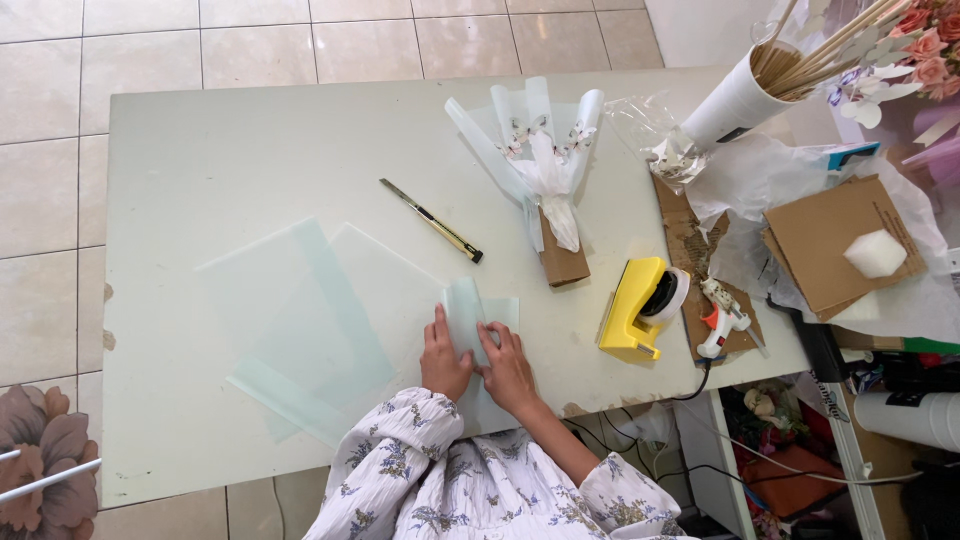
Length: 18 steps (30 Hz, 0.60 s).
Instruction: The person constructs a small bouquet by gathering decorative paper around a base, securing it with tape from a dispenser, and cutting additional sheets of white wrapping paper using a utility knife on a workbench.
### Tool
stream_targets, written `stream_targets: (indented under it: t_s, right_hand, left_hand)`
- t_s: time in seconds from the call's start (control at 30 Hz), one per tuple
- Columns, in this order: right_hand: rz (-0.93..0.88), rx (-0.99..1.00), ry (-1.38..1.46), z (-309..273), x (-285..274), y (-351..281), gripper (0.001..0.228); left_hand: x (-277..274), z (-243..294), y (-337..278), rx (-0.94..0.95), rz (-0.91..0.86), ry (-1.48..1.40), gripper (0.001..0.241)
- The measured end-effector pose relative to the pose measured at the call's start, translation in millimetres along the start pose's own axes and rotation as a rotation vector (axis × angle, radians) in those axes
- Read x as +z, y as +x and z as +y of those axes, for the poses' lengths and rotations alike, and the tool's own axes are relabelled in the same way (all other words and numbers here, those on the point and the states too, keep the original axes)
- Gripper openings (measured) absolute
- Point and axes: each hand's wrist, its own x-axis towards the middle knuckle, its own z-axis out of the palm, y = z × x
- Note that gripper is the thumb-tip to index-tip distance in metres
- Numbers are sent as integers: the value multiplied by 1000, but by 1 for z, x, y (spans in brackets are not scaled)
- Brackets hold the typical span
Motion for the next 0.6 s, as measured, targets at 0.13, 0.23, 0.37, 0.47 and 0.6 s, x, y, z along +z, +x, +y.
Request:
stream_targets:
  t_s: [0.13, 0.23, 0.37, 0.47, 0.6]
  right_hand:
    - [-14, -15, 16, 0, -3, 2, 74]
    - [-45, 0, 6, 1, -5, 5, 70]
    - [-71, -19, 31, 6, -5, 6, 69]
    - [46, -38, 129, 21, -19, 17, 69]
    - [575, 202, 284, 41, -104, 63, 44]
  left_hand:
    - [-2, 5, -5, -72, -10, -15, 105]
    - [5, 3, -11, -245, -52, 9, 105]
    - [10, -1, -14, -417, -29, -37, 91]
    - [16, -8, -10, -450, 3, -79, 87]
    - [15, -8, -15, -454, 18, -94, 83]
